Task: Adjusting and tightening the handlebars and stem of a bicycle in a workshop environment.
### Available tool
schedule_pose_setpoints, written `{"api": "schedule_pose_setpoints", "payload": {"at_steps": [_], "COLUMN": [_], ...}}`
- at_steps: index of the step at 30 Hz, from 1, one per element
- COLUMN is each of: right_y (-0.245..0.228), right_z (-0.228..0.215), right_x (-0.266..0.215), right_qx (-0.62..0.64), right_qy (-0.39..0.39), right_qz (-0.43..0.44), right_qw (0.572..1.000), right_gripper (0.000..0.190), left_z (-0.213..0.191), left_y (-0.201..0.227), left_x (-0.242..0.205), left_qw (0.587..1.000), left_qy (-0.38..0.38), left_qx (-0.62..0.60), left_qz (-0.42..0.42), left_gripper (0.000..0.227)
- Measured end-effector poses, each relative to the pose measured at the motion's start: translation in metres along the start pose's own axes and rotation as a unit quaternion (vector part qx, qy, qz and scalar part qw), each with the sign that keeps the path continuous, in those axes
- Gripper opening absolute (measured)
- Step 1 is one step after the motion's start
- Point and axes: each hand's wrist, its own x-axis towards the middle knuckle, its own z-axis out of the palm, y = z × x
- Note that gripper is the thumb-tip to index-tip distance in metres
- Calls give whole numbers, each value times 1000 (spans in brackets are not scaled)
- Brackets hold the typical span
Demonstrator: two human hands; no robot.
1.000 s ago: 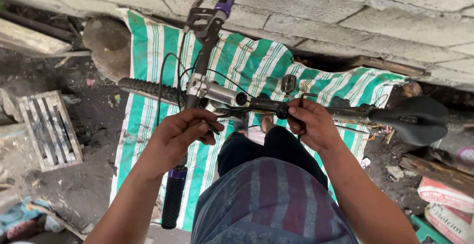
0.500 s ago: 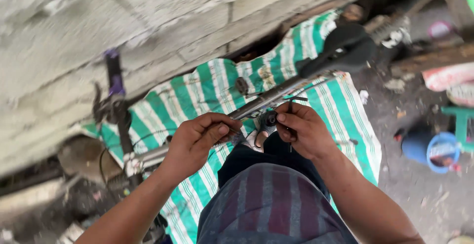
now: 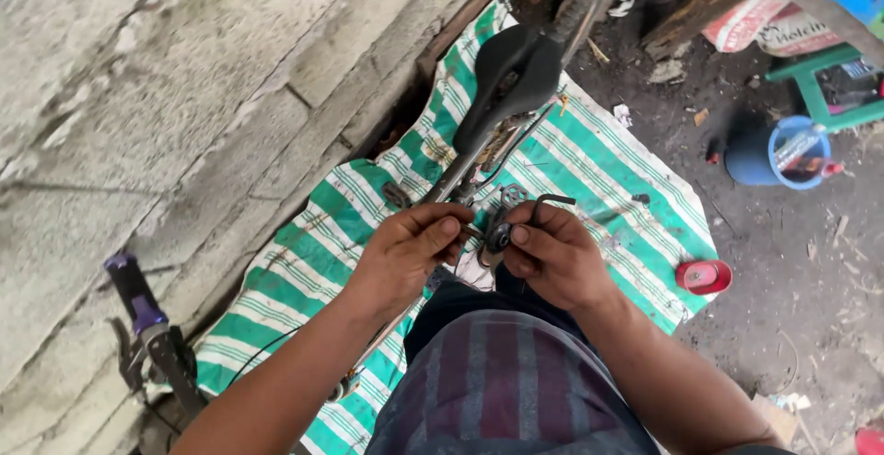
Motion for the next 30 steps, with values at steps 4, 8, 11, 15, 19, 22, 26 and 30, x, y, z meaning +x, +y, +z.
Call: {"api": "schedule_pose_setpoints", "payload": {"at_steps": [4, 8, 11, 15, 19, 22, 26, 30], "right_y": [-11, -21, -28, -49, -71, -88, -146, -201], "right_z": [-5, -28, -45, -66, -108, -150, -222, -296], "right_x": [-4, -7, -9, 3, 21, 38, 60, 62], "right_qx": [35, 27, 37, 43, 35, 43, 0, 9], "right_qy": [38, 64, 79, 99, 127, 149, 156, 159], "right_qz": [-2, -11, -20, -13, -14, -17, 36, 15], "right_qw": [999, 998, 996, 994, 991, 988, 987, 987], "right_gripper": [13, 14, 16, 15, 10, 9, 13, 12], "left_z": [18, 36, 53, 76, 106, 145, 182, 233], "left_y": [-24, -41, -52, -65, -83, -82, -114, -143], "left_x": [21, 42, 56, 85, 129, 169, 253, 329], "left_qw": [998, 996, 995, 994, 995, 992, 976, 976], "left_qy": [-35, -53, -39, -46, -55, -80, -44, -115], "left_qx": [-48, -52, -76, -71, -40, -30, -44, 39], "left_qz": [-28, -41, -54, -65, -78, -91, -211, -182], "left_gripper": [28, 28, 31, 36, 41, 45, 50, 40]}}
